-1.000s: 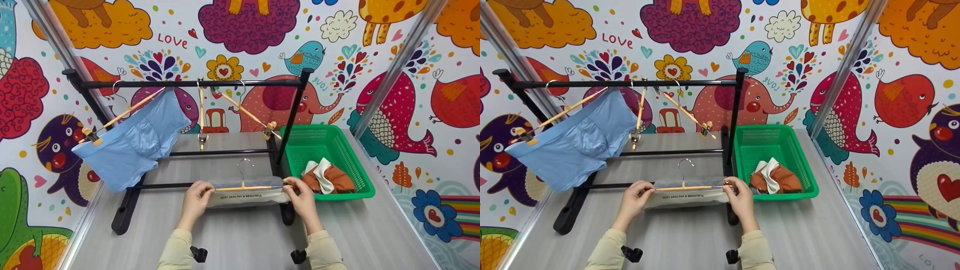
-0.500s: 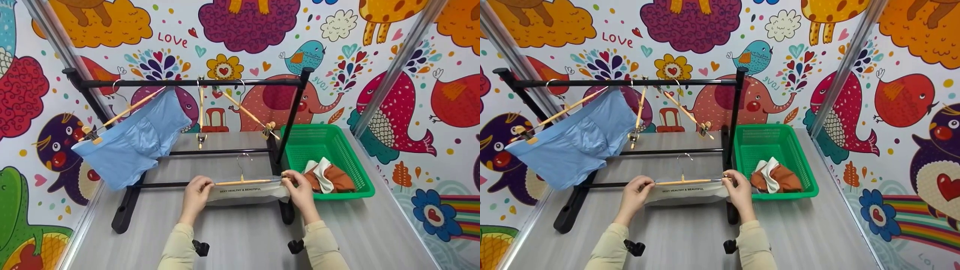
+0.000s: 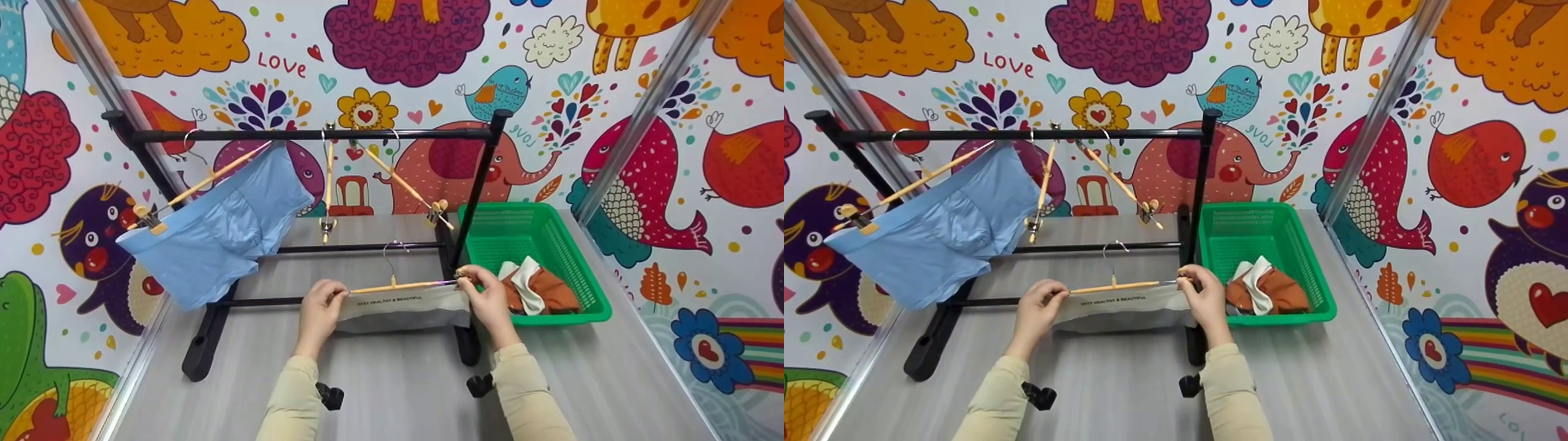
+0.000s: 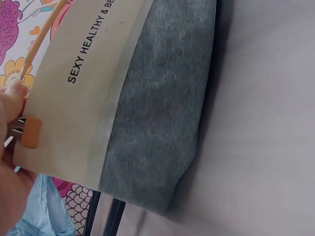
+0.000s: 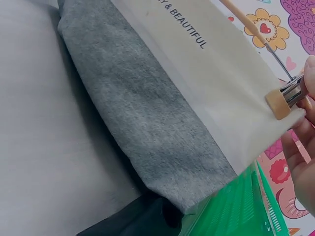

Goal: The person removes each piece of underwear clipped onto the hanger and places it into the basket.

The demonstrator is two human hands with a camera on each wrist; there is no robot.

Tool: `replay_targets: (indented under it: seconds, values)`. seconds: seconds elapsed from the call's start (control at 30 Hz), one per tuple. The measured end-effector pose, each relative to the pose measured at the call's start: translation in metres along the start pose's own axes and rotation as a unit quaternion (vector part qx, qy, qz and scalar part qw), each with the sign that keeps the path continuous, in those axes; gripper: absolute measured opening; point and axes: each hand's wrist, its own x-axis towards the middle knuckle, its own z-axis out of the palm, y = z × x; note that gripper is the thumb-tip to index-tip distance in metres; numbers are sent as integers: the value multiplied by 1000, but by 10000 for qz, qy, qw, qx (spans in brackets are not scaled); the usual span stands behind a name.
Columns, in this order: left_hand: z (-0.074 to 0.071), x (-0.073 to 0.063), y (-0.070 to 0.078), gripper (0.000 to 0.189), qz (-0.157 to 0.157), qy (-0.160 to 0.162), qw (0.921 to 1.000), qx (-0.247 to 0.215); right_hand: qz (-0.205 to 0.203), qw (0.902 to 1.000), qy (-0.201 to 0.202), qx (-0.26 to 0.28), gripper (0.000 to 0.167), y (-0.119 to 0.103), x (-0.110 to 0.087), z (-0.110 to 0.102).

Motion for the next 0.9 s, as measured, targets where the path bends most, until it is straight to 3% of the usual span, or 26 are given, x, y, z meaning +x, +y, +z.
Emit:
replay_targets:
  seconds: [0.63, 0.9]
  values:
    - [4, 3, 3, 10, 115, 36, 9999, 23, -437, 9988, 179, -87, 14, -1, 5, -1]
    - [6, 3, 5, 12, 68, 34, 10000, 19, 134, 9995, -39, 289, 17, 0, 0, -1]
